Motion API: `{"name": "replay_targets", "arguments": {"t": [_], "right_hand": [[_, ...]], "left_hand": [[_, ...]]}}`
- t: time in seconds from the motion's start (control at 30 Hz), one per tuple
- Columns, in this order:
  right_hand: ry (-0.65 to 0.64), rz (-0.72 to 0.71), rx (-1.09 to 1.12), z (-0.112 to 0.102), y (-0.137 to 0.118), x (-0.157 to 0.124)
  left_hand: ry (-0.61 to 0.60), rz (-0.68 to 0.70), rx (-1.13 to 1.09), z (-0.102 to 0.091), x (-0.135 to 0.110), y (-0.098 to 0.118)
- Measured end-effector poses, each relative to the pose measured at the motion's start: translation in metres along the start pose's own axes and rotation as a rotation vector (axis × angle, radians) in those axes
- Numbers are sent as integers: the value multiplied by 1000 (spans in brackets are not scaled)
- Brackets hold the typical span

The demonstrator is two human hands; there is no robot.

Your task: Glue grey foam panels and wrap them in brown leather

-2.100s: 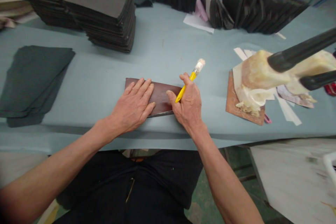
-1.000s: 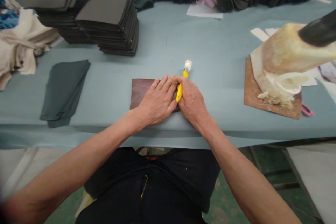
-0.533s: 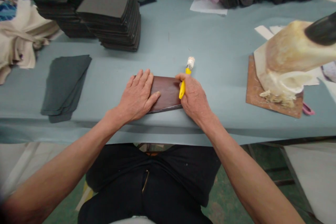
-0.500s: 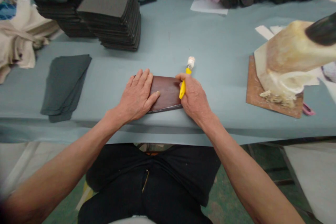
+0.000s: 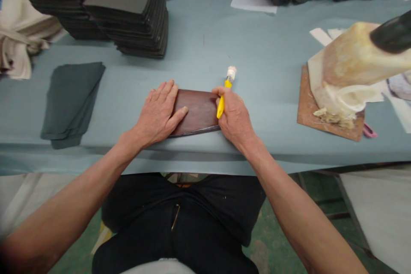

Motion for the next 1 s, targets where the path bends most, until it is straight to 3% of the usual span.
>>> {"name": "replay_targets", "arguments": {"t": [1.0], "right_hand": [[-5,16,-44,-4,-4,0]], "left_hand": [[-34,-131,-1,-5,14,-16]]}}
Point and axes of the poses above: each hand's wrist, its own x-axis towards the middle knuckle, its own z-axis out of the palm, y = z × x, the point moved 8 cm from there along x, towards the middle knuckle, and after that the axes turned 6 degrees about -x, right-handed, at the moved point
